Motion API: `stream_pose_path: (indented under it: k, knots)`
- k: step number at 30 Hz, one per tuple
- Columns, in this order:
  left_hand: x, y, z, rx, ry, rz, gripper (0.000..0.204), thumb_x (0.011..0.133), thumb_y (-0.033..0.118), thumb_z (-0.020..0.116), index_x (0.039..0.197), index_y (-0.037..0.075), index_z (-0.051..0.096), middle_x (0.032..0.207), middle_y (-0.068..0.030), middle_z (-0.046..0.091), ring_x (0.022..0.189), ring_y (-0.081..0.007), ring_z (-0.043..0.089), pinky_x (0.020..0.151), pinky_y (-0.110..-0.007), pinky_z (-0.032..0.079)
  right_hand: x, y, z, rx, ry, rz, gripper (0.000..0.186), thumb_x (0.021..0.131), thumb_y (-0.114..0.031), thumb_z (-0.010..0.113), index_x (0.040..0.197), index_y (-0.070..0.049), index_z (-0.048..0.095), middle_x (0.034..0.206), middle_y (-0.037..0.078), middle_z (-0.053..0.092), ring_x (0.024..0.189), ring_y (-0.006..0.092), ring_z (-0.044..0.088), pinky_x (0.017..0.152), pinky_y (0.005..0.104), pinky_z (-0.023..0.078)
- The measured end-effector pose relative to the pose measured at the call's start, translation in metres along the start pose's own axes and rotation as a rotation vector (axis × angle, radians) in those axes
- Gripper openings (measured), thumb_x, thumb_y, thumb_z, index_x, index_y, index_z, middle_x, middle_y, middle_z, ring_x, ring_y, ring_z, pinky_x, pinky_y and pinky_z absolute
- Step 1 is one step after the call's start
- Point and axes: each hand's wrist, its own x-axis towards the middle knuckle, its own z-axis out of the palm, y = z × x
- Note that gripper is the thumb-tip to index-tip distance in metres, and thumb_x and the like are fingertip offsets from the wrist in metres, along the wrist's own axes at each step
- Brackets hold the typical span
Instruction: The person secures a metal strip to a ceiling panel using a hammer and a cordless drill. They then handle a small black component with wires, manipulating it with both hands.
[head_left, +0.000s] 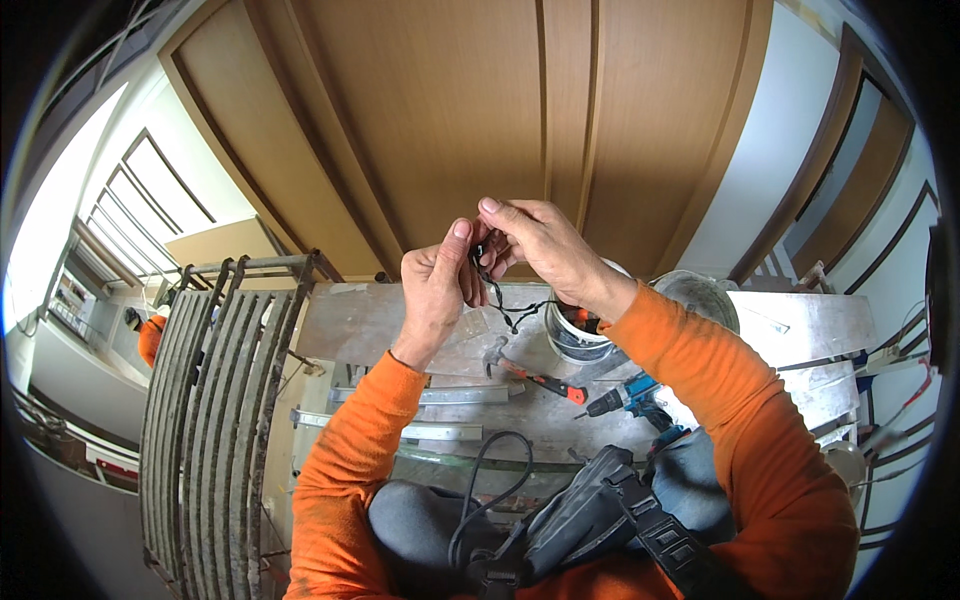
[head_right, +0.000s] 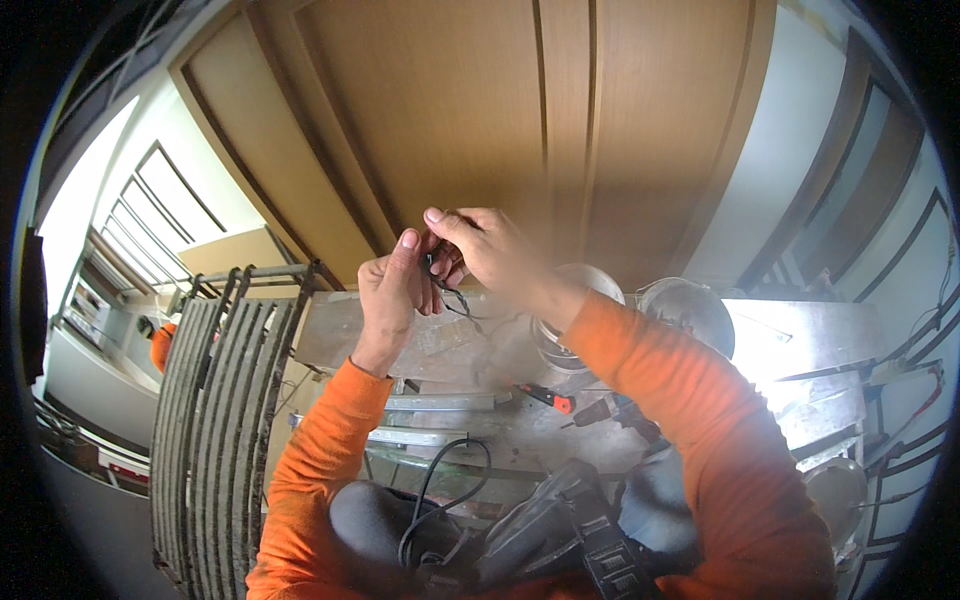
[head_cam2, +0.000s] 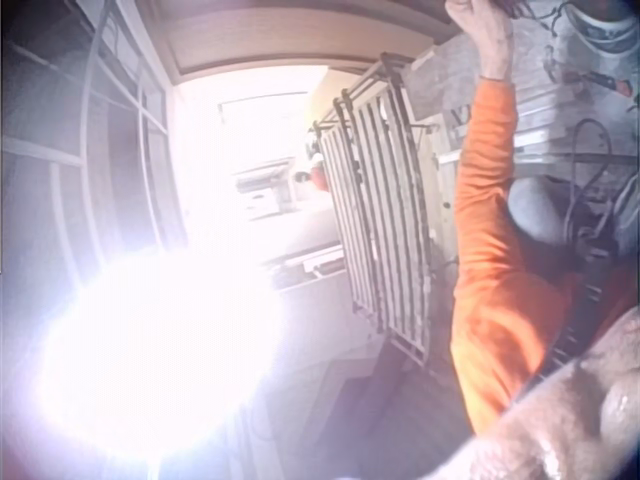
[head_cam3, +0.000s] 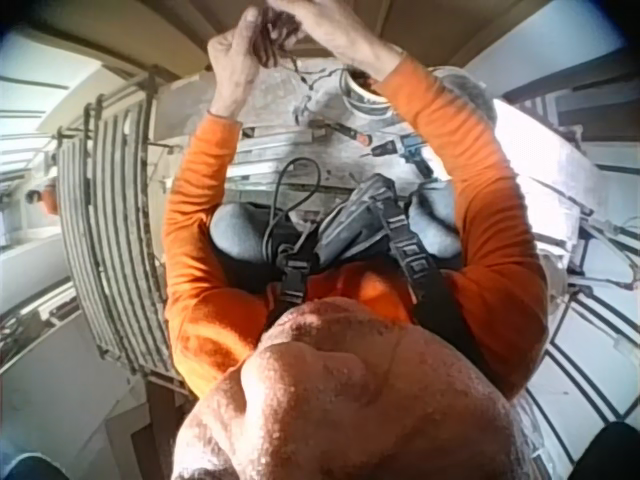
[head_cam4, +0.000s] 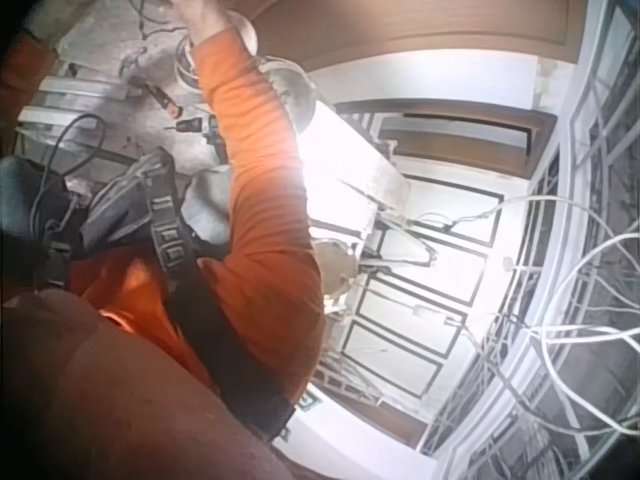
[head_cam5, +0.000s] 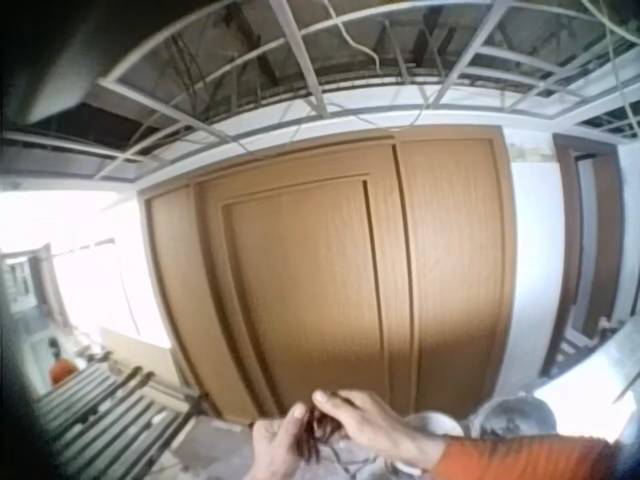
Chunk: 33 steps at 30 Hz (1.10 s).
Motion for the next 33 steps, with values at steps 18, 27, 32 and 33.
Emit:
stream_pose_path:
  k: [18,27,32,33]
  knots:
    - [0.001,0.021,0.006,-1.256,-1.257,-0.369,0.101,0.091,0.086,0.011,0.052,0.003,0.055,0.050,-0.0161,0.059,0.044,-0.0339,0.064,0.044,-0.042,0.058,-0.005,-0.003,0.022,0.073,-0.291,-0.113,0.038,0.099,-0.031,0.068,0.118,0.003,0.069,0.102,0.006,0.071,0.100,0.0119,0.062,0.089,0.0294,0.049]
    - [-0.010,0.020,0.015,-1.341,-1.199,-0.466,0.099,0.088,0.089,0.019,0.049,0.005,0.051,0.044,-0.0138,0.051,0.038,-0.0331,0.058,0.039,-0.047,0.055,-0.007,-0.005,0.031,-0.225,-0.141,-0.265,0.039,0.093,-0.037,0.074,0.085,0.000,0.066,0.079,0.002,0.064,0.078,0.0092,0.054,0.072,0.0309,0.046]
    - [-0.010,0.021,0.017,-1.323,-1.236,-0.444,0.100,0.086,0.091,0.019,0.052,0.003,0.053,0.047,-0.0164,0.054,0.041,-0.0361,0.061,0.040,-0.048,0.055,-0.008,-0.005,0.035,-0.036,-0.177,-0.248,0.039,0.093,-0.038,0.074,0.088,0.000,0.068,0.077,0.004,0.064,0.076,0.0099,0.057,0.070,0.0312,0.048]
    - [-0.010,0.021,0.017,-1.319,-1.239,-0.450,0.100,0.085,0.092,0.019,0.052,0.003,0.053,0.048,-0.0168,0.054,0.041,-0.0368,0.061,0.040,-0.048,0.056,-0.008,-0.006,0.036,-0.035,-0.163,-0.256,0.038,0.093,-0.039,0.074,0.089,-0.001,0.069,0.078,0.004,0.065,0.076,0.0100,0.058,0.070,0.0310,0.048]
